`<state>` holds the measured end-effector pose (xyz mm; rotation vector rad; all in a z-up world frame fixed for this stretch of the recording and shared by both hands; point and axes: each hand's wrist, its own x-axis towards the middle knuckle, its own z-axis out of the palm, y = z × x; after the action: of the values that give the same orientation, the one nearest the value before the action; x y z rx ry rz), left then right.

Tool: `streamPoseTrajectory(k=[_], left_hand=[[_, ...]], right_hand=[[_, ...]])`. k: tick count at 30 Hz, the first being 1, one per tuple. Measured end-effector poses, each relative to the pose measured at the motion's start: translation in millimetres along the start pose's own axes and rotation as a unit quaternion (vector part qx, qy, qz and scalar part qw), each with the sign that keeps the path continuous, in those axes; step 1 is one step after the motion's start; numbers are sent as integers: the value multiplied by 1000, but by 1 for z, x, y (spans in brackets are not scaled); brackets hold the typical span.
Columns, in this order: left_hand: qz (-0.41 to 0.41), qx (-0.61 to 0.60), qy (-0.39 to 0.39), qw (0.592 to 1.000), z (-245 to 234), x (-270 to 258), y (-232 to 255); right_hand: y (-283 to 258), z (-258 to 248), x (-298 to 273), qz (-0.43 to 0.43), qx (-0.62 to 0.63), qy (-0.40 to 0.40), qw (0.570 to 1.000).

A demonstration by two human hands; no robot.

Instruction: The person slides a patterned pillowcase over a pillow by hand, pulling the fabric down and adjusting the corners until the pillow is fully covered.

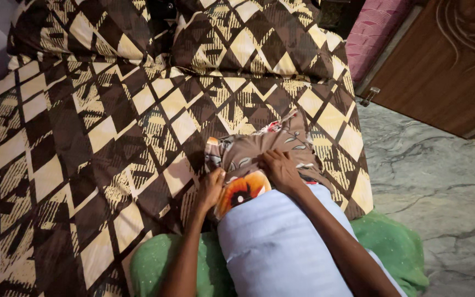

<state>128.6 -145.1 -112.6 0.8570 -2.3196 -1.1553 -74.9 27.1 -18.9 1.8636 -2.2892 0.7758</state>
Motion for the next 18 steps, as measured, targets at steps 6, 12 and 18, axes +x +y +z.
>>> streamPoseTrajectory(k=[6,12,18], left_hand=[[57,14,146,988,-1,-11,10],[-188,-282,265,903,5,6,-55],[-263,-569,93,773,4,-27,-87]], right_hand=[[1,3,7,39,-22,-39,998],[-46,-29,-7,-142,9,75,987],[-54,-42,3,-38,67,-65,995]])
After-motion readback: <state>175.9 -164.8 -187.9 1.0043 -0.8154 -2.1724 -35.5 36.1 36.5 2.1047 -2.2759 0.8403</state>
